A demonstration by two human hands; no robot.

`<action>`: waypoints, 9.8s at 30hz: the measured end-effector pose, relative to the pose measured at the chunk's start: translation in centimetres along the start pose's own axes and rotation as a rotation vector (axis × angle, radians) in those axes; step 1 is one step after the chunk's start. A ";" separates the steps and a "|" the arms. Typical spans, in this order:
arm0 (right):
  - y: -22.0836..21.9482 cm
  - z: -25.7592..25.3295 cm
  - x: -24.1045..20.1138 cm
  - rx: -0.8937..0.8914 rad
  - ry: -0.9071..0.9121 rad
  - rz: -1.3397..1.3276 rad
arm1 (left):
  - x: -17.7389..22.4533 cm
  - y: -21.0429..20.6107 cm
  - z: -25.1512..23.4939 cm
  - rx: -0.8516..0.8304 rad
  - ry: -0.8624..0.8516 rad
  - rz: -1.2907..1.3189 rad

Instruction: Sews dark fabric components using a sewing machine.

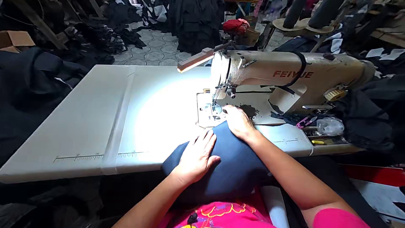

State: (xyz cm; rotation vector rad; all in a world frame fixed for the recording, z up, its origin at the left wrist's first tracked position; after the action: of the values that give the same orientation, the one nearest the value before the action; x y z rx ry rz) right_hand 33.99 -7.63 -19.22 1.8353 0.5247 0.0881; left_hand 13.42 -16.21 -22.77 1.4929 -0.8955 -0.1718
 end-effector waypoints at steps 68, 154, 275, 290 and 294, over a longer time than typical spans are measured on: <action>-2.4 -3.7 7.1 -0.236 0.715 -0.291 | 1.7 -0.1 -2.9 0.117 0.073 0.034; -2.8 20.5 -2.6 -0.148 -0.890 -1.526 | -3.5 1.9 -9.0 -0.103 0.018 0.016; -3.1 0.9 -0.5 0.203 0.257 -0.061 | -8.3 4.9 -10.0 -0.064 -0.339 -0.053; -3.6 -2.3 1.6 0.177 0.267 -0.133 | -9.7 5.1 -11.7 -0.040 -0.320 -0.063; -3.7 -2.2 1.7 0.202 0.270 -0.136 | -9.5 5.4 -11.7 -0.063 -0.317 -0.076</action>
State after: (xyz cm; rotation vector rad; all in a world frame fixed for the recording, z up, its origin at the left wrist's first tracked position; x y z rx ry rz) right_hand 33.66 -4.11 -22.20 1.9905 0.8733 0.1990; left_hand 11.74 -0.53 -19.86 1.4647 -1.0752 -0.4984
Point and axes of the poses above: each hand's wrist, its own z-axis away from the middle knuckle, its own y-axis out of the back of the hand, x = y × z, the point moved 1 cm from there along -z, towards the middle knuckle, and after that the axes turned 6 degrees about z, right-handed, at the moved point
